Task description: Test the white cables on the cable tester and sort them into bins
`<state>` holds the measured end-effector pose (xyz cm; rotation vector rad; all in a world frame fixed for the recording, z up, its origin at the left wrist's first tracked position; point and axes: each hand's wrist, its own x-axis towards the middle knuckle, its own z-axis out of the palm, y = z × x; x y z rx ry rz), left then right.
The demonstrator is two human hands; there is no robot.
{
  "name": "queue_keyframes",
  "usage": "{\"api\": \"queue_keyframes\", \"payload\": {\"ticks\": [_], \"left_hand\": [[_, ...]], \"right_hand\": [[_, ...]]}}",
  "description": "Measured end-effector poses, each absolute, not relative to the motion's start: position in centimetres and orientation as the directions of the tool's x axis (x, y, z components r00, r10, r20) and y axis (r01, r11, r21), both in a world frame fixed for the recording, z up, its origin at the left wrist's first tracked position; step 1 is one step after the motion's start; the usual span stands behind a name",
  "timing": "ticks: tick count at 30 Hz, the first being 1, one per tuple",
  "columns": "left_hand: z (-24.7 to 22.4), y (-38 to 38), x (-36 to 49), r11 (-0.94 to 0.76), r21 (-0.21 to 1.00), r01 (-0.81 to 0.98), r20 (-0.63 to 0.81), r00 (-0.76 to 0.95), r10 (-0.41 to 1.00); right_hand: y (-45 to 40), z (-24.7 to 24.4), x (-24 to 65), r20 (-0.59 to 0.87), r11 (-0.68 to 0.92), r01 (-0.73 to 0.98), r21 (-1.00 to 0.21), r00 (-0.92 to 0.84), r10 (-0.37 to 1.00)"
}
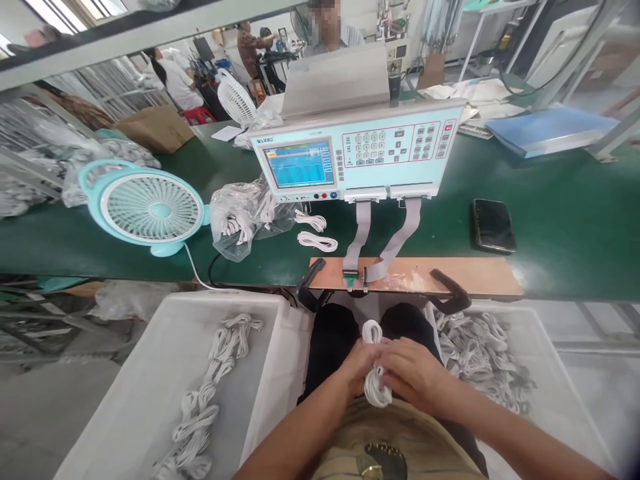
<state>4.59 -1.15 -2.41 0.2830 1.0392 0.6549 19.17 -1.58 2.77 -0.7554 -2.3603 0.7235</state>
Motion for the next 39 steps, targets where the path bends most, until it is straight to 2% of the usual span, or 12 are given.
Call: {"api": "queue_keyframes", "payload": {"ticks": [2,4,7,10,14,17,19,22,24,32,36,39], "left_hand": [[-1.5,-1.4,3.5,0.62,0.745,-0.245,-0.623,0.076,0.779],[-0.2,-1.6,2.0,0.421,0.906,-0.049,-0.423,-0.079,0.903],[1.7,-1.9,0.3,0.092,0.987,0.135,-0.101,0.062,0.993],[2.5,-1.5,0.1,-0.098,0.965,0.243,0.043,0.226,0.973],[1.7,0.6,1.0,0.017,0.973,0.229,-0.035,0.075,0.997],[0.6,2.4,1.5,0.272,0.962,-0.028,-0.273,-0.009,0.962],[-0.1,3.1,1.6,0.426,0.866,-0.262,-0.442,-0.003,0.897],[-1.1,3.2,1.8,0.467,0.714,-0.522,-0.543,0.008,0.84],[-1.6,2.9,1.8,0.418,0.687,-0.595,-0.54,-0.033,0.841],[-2.1,2.8,1.7,0.301,0.779,-0.55,-0.438,-0.134,0.889],[-1.9,3.4,0.4,0.29,0.881,-0.373,-0.356,-0.121,0.927],[-1.7,4.1,-0.7,0.334,0.906,-0.259,-0.359,-0.055,0.932]], "right_hand": [[-1.3,1.8,19.1,0.277,0.55,0.39,-0.739,-0.568,0.775],[-1.1,0.8,18.9,0.177,0.382,0.419,-0.824,-0.45,0.875],[-0.6,-0.3,18.4,0.069,0.208,0.419,-0.884,-0.324,0.944],[0.3,-0.6,17.6,0.051,0.152,0.399,-0.904,-0.253,0.966],[1.8,-0.5,16.8,0.128,0.194,0.399,-0.896,-0.187,0.974],[2.9,-0.6,16.2,0.165,0.212,0.424,-0.88,-0.146,0.975],[3.5,-0.9,15.8,0.134,0.171,0.394,-0.903,-0.122,0.984],[4.3,-1.4,15.1,0.076,0.103,0.311,-0.945,-0.097,0.992],[4.6,-1.9,14.6,0.063,0.083,0.269,-0.96,-0.079,0.995],[4.9,-2.5,13.9,0.021,0.027,0.129,-0.991,-0.052,0.998],[5.0,-1.6,13.3,-0.14,-0.142,-0.043,-0.989,-0.051,0.989],[5.1,-1.1,12.8,-0.287,-0.291,-0.195,-0.937,-0.053,0.957]]}}
